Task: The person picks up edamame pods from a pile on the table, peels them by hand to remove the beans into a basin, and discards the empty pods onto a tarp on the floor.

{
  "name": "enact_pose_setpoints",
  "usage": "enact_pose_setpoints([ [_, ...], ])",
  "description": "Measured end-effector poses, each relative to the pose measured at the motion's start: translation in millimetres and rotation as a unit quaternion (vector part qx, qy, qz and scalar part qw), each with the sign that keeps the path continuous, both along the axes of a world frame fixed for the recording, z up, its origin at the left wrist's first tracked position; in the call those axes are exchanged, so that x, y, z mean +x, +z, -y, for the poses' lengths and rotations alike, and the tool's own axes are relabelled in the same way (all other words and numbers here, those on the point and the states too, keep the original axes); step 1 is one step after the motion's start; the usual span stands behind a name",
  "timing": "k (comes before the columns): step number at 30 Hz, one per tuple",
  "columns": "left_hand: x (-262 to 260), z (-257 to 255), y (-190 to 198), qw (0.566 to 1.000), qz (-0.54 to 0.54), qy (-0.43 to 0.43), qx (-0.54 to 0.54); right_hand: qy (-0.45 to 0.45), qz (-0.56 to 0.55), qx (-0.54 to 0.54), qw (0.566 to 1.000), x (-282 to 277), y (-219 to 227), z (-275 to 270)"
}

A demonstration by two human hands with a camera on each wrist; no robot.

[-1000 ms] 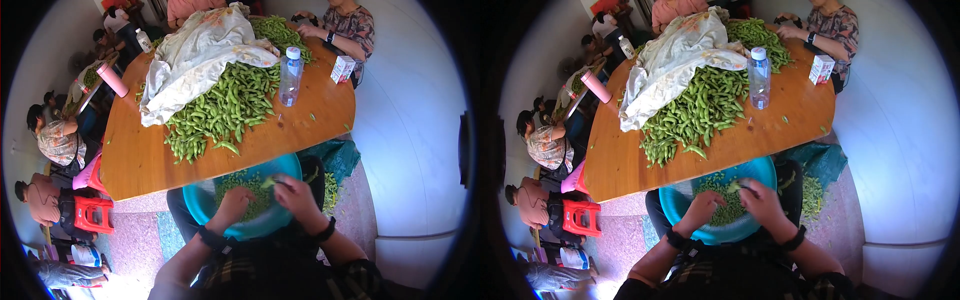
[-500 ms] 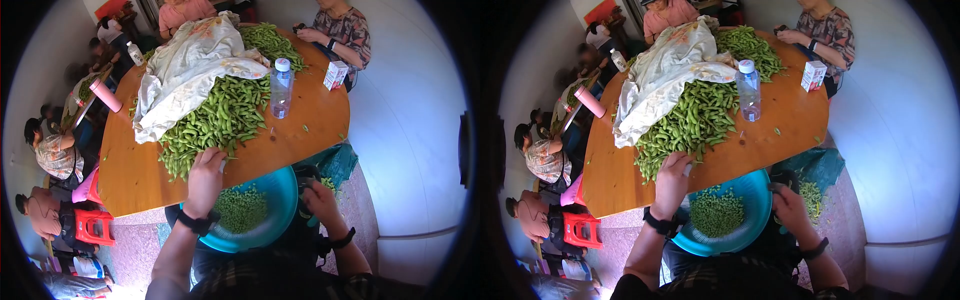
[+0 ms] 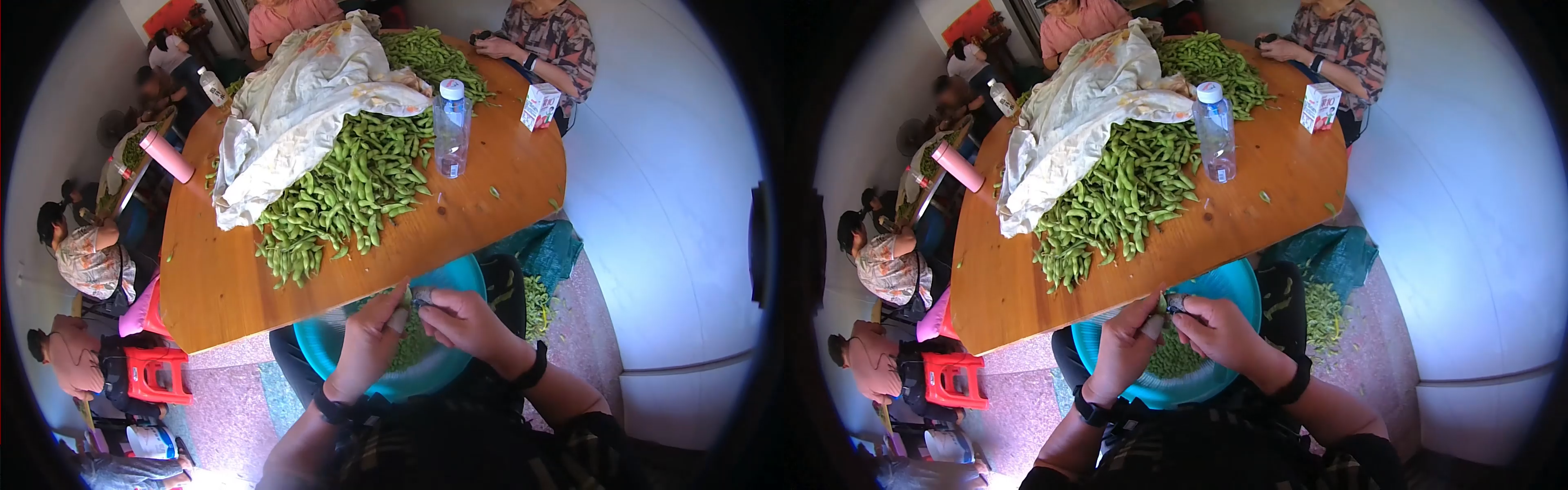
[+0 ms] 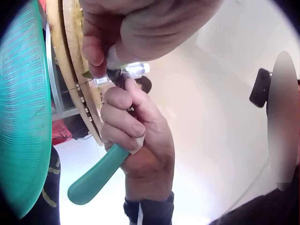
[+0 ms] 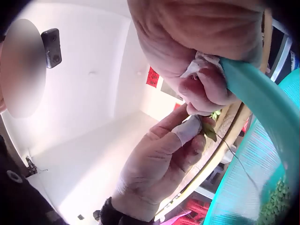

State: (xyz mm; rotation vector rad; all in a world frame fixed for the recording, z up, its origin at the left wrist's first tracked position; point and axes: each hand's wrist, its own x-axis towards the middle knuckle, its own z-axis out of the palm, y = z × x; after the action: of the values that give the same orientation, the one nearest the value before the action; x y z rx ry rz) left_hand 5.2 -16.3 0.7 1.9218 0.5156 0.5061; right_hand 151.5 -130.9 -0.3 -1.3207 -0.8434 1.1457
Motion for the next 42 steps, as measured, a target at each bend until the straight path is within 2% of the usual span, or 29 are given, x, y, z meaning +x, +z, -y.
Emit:
enact_pose_setpoints([
  [1,0,3,-2,1.0,0.001,-0.001,-0.001,-0.001,0.001,-0.001,1.0,-1,0,2],
  [3,-1,10,-9,0.992,0.026,0.027,0.124,0.001,-0.003,-0.009,1.0,-4,0,4],
  [4,0,13,-14,0.992,0.027,0.027,0.124,0.001,-0.002,-0.01,1.0,-6,-4,5],
  [6,0,18,-22,0.97,0.038,0.074,0.229,-0.021,0.01,0.029,0.999,-11,-12,5],
  [10,-2,24,-26,0.966,0.026,0.085,0.244,-0.03,-0.059,0.006,0.998,-15,-8,6],
  [12,-5,22,-32,0.991,0.05,0.064,0.109,-0.014,-0.157,-0.018,0.987,-15,-13,7],
  [13,-7,20,-34,0.991,0.051,0.062,0.108,-0.016,-0.156,-0.018,0.987,-13,-12,7],
  [15,-12,16,-35,0.998,0.039,0.026,0.035,0.007,-0.23,-0.037,0.972,-10,-10,7],
  [16,-14,14,-35,0.998,0.039,0.026,0.035,0.007,-0.23,-0.037,0.973,-10,-11,6],
  [17,-16,14,-36,0.995,0.057,0.01,-0.084,0.011,-0.192,-0.033,0.981,-9,-13,6],
  [18,-18,13,-36,0.977,0.074,-0.007,-0.202,0.014,-0.155,-0.03,0.987,-8,-15,5],
  [19,-20,9,-35,0.976,0.073,-0.007,-0.203,0.014,-0.155,-0.03,0.987,-7,-14,5],
  [21,-23,1,-30,0.916,0.075,-0.043,-0.391,0.062,-0.118,-0.022,0.991,-3,-10,6],
  [34,-19,-8,-32,0.914,0.071,-0.04,-0.398,0.042,-0.082,-0.059,0.994,-8,-2,9],
  [39,-16,-4,-34,0.931,0.072,-0.018,-0.358,0.014,-0.024,-0.021,0.999,-12,-10,8],
  [42,-15,1,-34,0.929,0.079,-0.01,-0.362,0.011,0.005,-0.034,0.999,-12,-11,9],
])
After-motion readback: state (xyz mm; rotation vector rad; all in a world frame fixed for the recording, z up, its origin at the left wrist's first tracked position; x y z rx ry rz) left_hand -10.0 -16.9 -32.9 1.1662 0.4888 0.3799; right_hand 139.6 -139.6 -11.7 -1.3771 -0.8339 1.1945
